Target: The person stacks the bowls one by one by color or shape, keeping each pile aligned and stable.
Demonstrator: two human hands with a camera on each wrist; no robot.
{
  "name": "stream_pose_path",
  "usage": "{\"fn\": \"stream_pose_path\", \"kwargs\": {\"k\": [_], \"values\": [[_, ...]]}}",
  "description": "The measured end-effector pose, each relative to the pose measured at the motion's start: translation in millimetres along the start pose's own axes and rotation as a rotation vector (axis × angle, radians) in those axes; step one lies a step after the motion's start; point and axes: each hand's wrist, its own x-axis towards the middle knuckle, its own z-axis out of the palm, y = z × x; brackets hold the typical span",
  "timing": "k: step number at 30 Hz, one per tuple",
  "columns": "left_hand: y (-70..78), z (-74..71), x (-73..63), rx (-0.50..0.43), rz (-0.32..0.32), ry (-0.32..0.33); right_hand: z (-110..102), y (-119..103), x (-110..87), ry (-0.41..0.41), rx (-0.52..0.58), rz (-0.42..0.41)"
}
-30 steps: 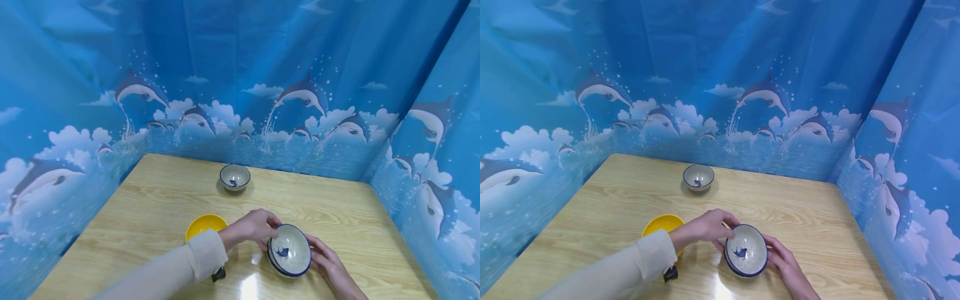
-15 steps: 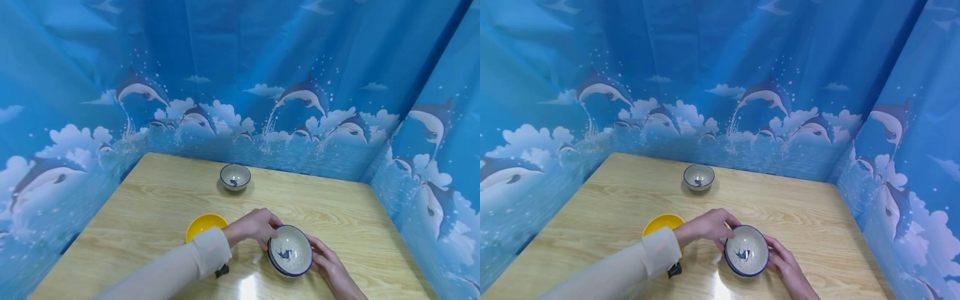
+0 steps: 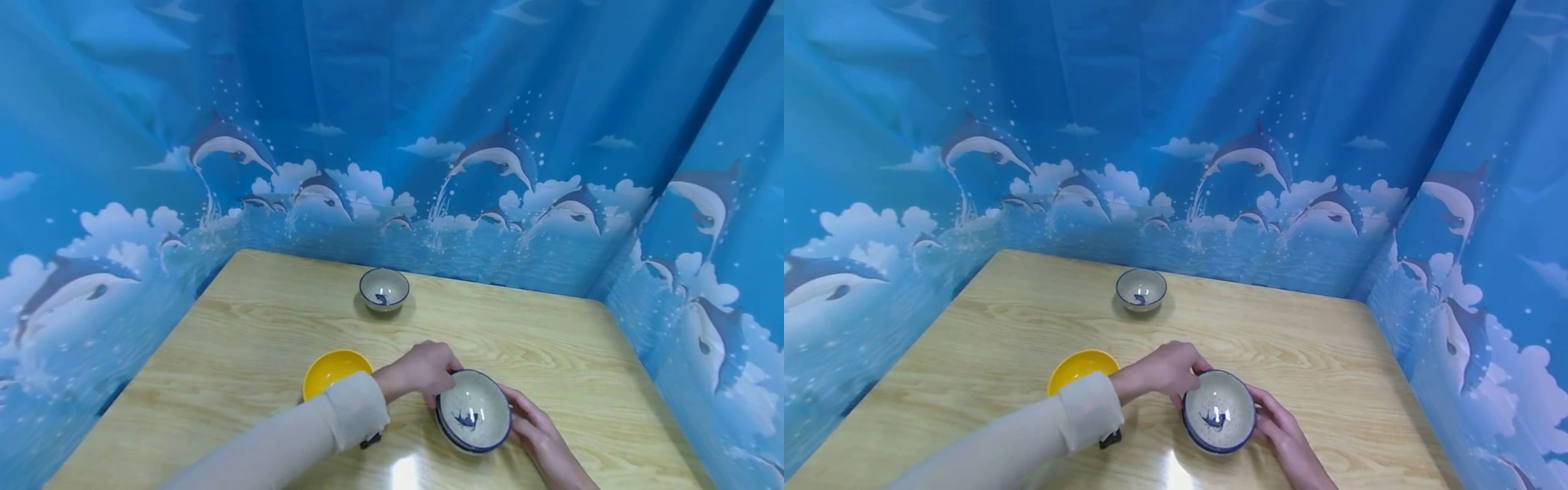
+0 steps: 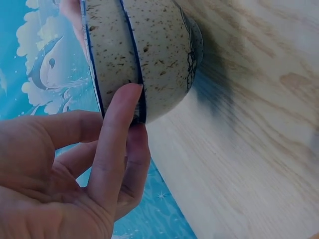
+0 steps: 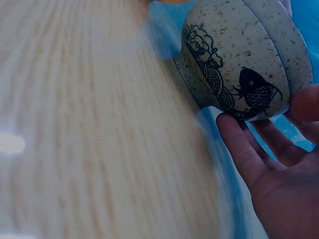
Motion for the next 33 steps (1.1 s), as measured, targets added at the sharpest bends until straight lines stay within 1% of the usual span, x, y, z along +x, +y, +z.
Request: {"fn": "stream_pose_path", "kwargs": {"k": [5,9,12,16,20,24,27,29,33], "values": [[1.3,-0.5,1.5,0.109,0.026,-0.001,0,-1,0.6,0.003,-0.014,0.013],[2.5,-1.0,2.1,0.13,0.036,-0.006,-1,-1,0.2,0.008,-0.016,0.016],[4.1,-1.1,2.6,0.124,0.03,-0.014,-1,-1,-0.2,0.003,-0.012,0.005],[5.2,-0.4,3.2,0.151,0.024,-0.005,0,-1,-0.2,0.002,-0.009,-0.005],[4.4,0.4,2.6,0.127,0.014,0.0,1,-1,-0.2,0.019,-0.015,0.005],[2.4,0.7,2.0,0.065,-0.009,-0.005,2,-3,-0.2,0.04,-0.036,0.023],[1.1,-0.2,1.0,0.015,-0.025,-0.002,4,-5,0.5,0.083,-0.068,0.059],[0.2,-2.3,-0.6,-0.014,-0.027,-0.001,7,-8,1.8,0.139,-0.099,0.091],[-3.0,-10.5,-5.1,-0.034,-0.007,-0.015,14,-10,5.1,0.256,-0.148,0.133]]}}
